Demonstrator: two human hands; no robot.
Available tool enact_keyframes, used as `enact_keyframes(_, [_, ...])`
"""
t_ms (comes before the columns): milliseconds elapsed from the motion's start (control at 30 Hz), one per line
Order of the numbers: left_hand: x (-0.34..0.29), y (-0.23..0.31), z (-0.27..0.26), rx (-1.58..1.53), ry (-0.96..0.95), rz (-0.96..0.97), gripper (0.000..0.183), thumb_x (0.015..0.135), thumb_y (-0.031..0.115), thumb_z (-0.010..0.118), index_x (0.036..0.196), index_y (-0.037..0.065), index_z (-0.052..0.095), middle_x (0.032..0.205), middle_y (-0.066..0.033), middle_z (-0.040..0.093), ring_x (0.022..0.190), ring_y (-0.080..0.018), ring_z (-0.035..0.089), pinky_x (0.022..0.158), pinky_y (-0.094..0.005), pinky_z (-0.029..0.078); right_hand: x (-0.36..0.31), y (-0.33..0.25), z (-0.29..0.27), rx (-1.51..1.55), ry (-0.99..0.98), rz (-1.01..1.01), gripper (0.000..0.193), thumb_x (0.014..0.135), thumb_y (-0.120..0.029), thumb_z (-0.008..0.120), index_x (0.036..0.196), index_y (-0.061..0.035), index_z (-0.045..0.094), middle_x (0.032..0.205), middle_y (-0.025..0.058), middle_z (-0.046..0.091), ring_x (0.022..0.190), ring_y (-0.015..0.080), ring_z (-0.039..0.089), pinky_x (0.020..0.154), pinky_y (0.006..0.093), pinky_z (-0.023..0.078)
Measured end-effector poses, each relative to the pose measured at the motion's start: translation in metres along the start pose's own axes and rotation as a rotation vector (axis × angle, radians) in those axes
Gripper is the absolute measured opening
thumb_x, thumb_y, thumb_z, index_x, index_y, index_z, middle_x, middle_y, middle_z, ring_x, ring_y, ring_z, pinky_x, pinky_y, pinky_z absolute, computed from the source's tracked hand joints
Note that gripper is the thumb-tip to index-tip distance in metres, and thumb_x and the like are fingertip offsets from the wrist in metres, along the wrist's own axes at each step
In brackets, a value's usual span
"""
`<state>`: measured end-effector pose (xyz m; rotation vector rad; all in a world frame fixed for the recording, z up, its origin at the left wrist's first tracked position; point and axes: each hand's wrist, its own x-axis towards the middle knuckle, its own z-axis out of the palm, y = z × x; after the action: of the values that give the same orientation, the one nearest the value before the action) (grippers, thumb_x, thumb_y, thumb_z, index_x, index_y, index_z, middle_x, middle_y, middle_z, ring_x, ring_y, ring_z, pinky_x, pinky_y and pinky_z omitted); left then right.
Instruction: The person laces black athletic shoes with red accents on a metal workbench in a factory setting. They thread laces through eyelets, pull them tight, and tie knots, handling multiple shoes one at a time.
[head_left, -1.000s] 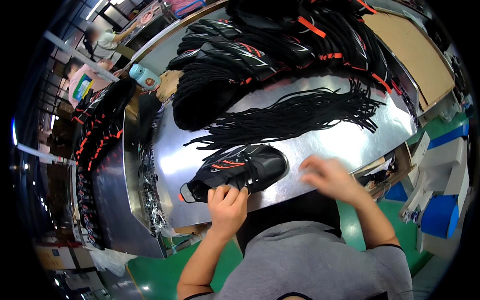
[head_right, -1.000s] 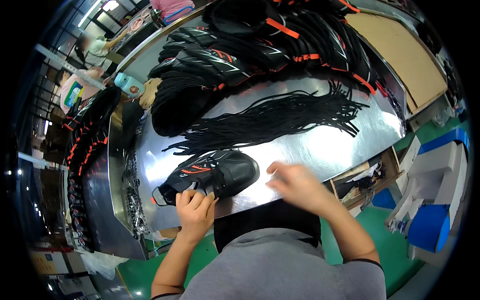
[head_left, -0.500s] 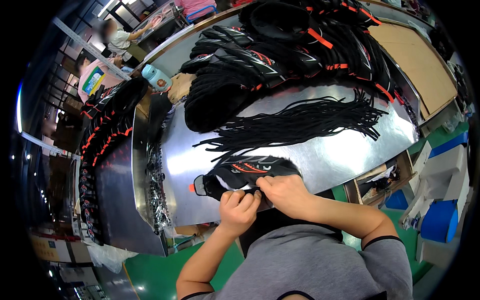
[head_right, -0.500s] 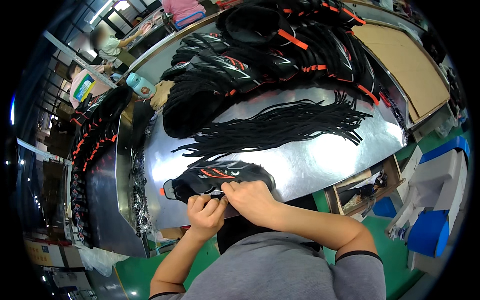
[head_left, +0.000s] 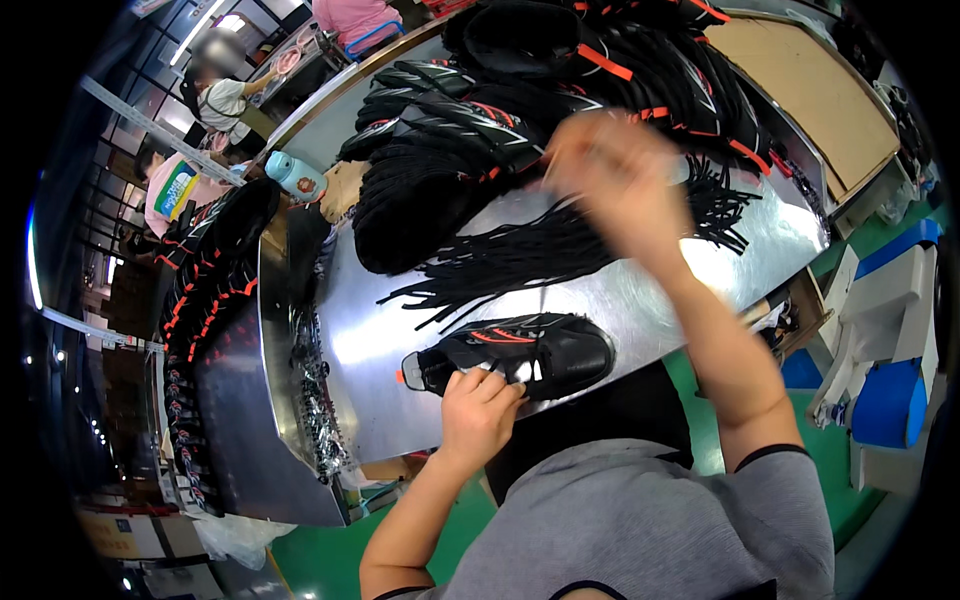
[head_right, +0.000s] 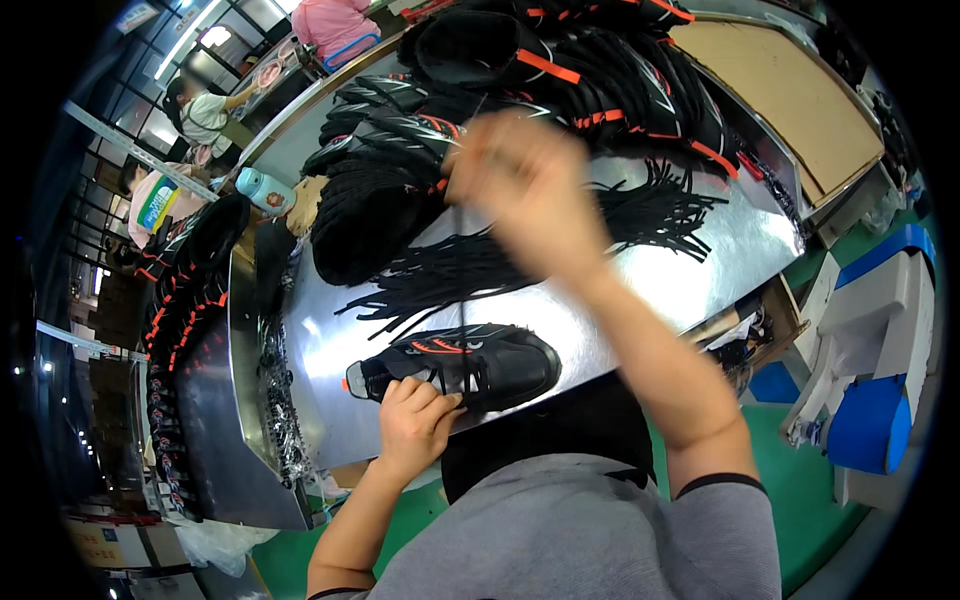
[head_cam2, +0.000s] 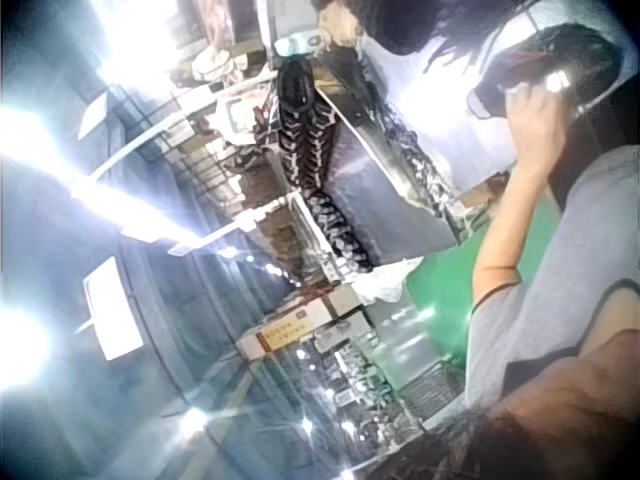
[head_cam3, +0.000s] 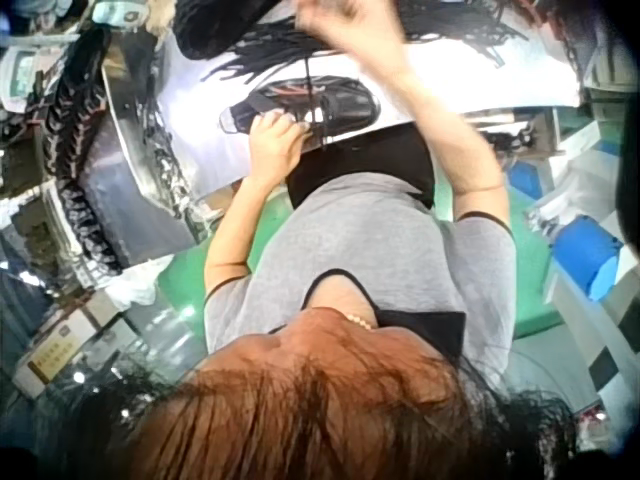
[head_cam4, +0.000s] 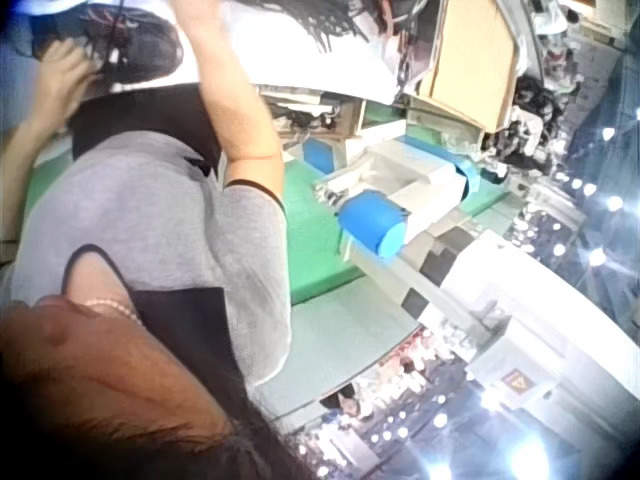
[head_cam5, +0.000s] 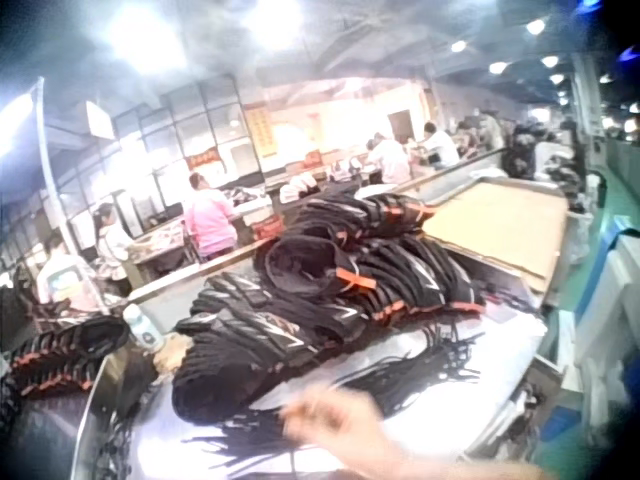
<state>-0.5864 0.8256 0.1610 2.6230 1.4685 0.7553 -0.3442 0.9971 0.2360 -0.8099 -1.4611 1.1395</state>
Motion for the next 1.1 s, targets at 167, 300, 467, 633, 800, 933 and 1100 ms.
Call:
enact_keyframes(167, [0.006, -0.007, -0.007, -0.056, -0.064, -0.006, 0.024, 0.076, 0.012, 0.080, 0.098, 0.010, 0.071, 0.077, -0.0033, 0.060, 0.074, -0.0237, 0.059, 0.064, -0.0360, 0.043, 0.022, -0.025, -0.050, 0.010, 0.076, -0.211, 0.026, 0.089, -0.011, 0.073, 0.113, -0.0023, 0.070, 0.103, 0.0052, 0.070, 0.084, 0.0130, 0.068, 0.077, 0.0273, 0.056])
enact_keyframes(300, [0.017, -0.004, -0.009, -0.432, -0.059, -0.450, 0.044, 0.090, 0.010, 0.071, 0.132, 0.007, 0.058, 0.084, -0.0099, 0.070, 0.075, -0.0268, 0.069, 0.068, -0.0369, 0.053, -0.099, 0.032, 0.018, 0.118, -0.767, 0.319, 0.016, 0.090, -0.011, 0.073, 0.103, -0.0028, 0.073, 0.101, 0.0046, 0.071, 0.090, 0.0134, 0.068, 0.084, 0.0279, 0.054])
enact_keyframes(467, [0.023, -0.001, 0.001, -0.079, -0.082, -0.618, 0.032, 0.101, 0.027, 0.058, 0.125, 0.007, 0.061, 0.080, -0.0196, 0.069, 0.084, -0.0395, 0.067, 0.069, -0.0477, 0.051, -0.101, 0.051, 0.049, 0.015, -0.480, 0.374, 0.010, 0.089, -0.007, 0.072, 0.098, -0.0022, 0.071, 0.090, 0.0026, 0.072, 0.085, 0.0108, 0.066, 0.079, 0.0271, 0.051])
enact_keyframes(633, [0.020, 0.011, 0.004, 0.008, 0.048, -0.543, 0.030, 0.091, 0.028, 0.071, 0.112, 0.008, 0.069, 0.092, -0.0177, 0.068, 0.092, -0.0359, 0.060, 0.082, -0.0441, 0.047, -0.086, 0.076, 0.068, -0.146, -0.337, 0.261, 0.010, 0.086, -0.004, 0.073, 0.096, -0.0013, 0.070, 0.089, 0.0058, 0.067, 0.081, 0.0139, 0.063, 0.073, 0.0280, 0.050])
enact_keyframes(800, [0.015, 0.011, 0.021, 0.112, 0.215, -0.486, 0.043, 0.070, 0.029, 0.090, 0.104, 0.010, 0.072, 0.098, -0.0123, 0.069, 0.100, -0.0373, 0.057, 0.090, -0.0454, 0.044, -0.094, 0.082, 0.061, -0.130, -0.419, 0.322, 0.011, 0.088, -0.009, 0.071, 0.097, -0.0018, 0.069, 0.093, 0.0078, 0.066, 0.082, 0.0197, 0.065, 0.076, 0.0318, 0.051])
enact_keyframes(933, [0.015, 0.011, 0.020, 0.068, 0.218, -0.495, 0.042, 0.069, 0.029, 0.090, 0.102, 0.011, 0.072, 0.099, -0.0109, 0.069, 0.102, -0.0363, 0.055, 0.094, -0.0455, 0.040, -0.105, 0.069, 0.054, -0.251, -0.356, 0.254, 0.022, 0.094, -0.019, 0.066, 0.108, -0.0029, 0.062, 0.094, 0.0148, 0.069, 0.081, 0.0326, 0.069, 0.074, 0.0406, 0.053])
enact_keyframes(1100, [0.016, 0.012, 0.020, 0.029, 0.207, -0.515, 0.044, 0.067, 0.027, 0.092, 0.103, 0.010, 0.071, 0.099, -0.0085, 0.070, 0.098, -0.0329, 0.055, 0.088, -0.0431, 0.040, -0.111, 0.040, 0.037, -0.572, -0.501, 0.238, 0.019, 0.099, -0.017, 0.061, 0.111, -0.0044, 0.053, 0.083, 0.0109, 0.072, 0.074, 0.0289, 0.071, 0.067, 0.0392, 0.053])
